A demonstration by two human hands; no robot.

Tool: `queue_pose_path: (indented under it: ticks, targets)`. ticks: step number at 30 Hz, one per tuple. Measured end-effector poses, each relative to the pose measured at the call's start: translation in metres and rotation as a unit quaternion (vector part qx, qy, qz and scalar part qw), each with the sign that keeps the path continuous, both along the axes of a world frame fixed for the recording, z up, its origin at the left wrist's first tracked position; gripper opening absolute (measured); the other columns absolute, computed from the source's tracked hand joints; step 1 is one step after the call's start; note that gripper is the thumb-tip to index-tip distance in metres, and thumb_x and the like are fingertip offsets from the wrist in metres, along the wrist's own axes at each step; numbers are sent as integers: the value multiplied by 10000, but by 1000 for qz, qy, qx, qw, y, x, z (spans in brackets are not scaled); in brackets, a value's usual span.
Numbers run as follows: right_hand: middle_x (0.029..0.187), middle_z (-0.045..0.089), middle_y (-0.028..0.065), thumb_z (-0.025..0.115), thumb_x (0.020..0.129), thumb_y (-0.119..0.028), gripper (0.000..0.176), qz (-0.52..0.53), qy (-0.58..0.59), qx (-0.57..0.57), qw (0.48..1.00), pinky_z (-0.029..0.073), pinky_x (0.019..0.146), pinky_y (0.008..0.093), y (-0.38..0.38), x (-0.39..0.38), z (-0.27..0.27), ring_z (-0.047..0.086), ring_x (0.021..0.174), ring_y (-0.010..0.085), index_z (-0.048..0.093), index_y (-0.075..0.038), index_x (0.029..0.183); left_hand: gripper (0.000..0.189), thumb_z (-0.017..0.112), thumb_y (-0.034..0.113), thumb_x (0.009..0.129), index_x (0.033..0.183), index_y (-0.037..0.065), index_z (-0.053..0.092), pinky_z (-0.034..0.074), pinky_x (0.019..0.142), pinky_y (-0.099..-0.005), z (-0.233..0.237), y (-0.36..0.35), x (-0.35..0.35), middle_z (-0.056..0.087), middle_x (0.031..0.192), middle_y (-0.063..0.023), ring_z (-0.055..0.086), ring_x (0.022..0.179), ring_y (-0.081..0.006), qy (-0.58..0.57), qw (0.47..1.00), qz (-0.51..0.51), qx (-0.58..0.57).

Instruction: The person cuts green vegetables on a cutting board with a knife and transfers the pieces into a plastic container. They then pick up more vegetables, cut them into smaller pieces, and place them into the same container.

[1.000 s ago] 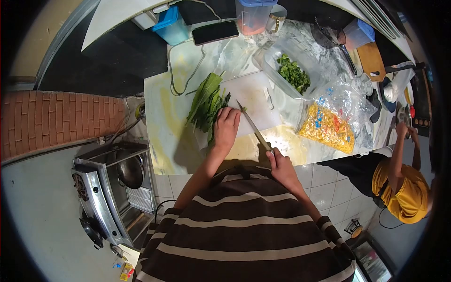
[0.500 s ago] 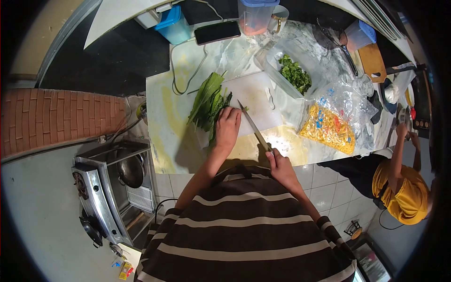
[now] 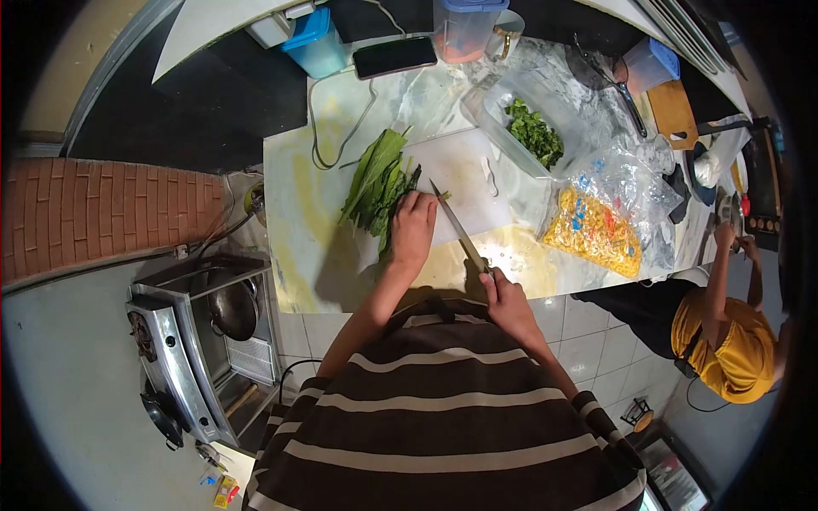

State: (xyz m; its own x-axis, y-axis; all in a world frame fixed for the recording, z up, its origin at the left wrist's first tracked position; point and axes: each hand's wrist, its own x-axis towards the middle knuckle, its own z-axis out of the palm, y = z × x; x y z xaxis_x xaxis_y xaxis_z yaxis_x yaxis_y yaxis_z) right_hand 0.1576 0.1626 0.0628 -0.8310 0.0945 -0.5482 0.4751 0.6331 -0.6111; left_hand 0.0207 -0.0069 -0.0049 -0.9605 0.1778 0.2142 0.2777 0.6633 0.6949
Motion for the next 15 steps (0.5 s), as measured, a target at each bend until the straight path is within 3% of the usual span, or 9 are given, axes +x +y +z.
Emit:
queue_pose_path:
  ticks: [2, 10, 13, 15]
  targets:
    - [856, 631, 339, 455, 1028, -309, 360, -3, -4, -4, 1000, 487, 685, 565, -1, 1, -1, 613, 804, 519, 528, 43, 1033, 72, 645, 6, 840, 906, 34, 653, 491, 730, -446, 2, 1, 0, 628, 875, -137, 613, 830, -367, 17, 1000, 12, 18]
    - [820, 632, 337, 446, 1032, -309, 368, 0, 3, -23, 1000, 491, 673, 554, 2, 1, -7, 624, 786, 510, 541, 46, 1026, 65, 639, 18, 849, 911, 37, 648, 493, 709, -459, -1, 3, 1, 629, 881, -143, 618, 823, -377, 18, 999, 24, 12]
    - [793, 642, 314, 437, 1033, -324, 372, 12, 28, 5, 1000, 502, 656, 552, 2, -2, -9, 631, 762, 500, 536, 35, 1029, 56, 637, 25, 853, 907, 37, 647, 495, 707, -463, -2, 4, 2, 630, 887, -145, 619, 817, -380, 10, 999, 33, 11]
    - [764, 648, 290, 431, 1032, -345, 369, 47, 23, 102, 993, 512, 630, 558, -1, -7, -7, 638, 729, 489, 521, 13, 1021, 48, 637, 29, 855, 901, 36, 646, 496, 707, -464, -2, 5, 2, 631, 890, -146, 620, 814, -382, 0, 999, 40, 8]
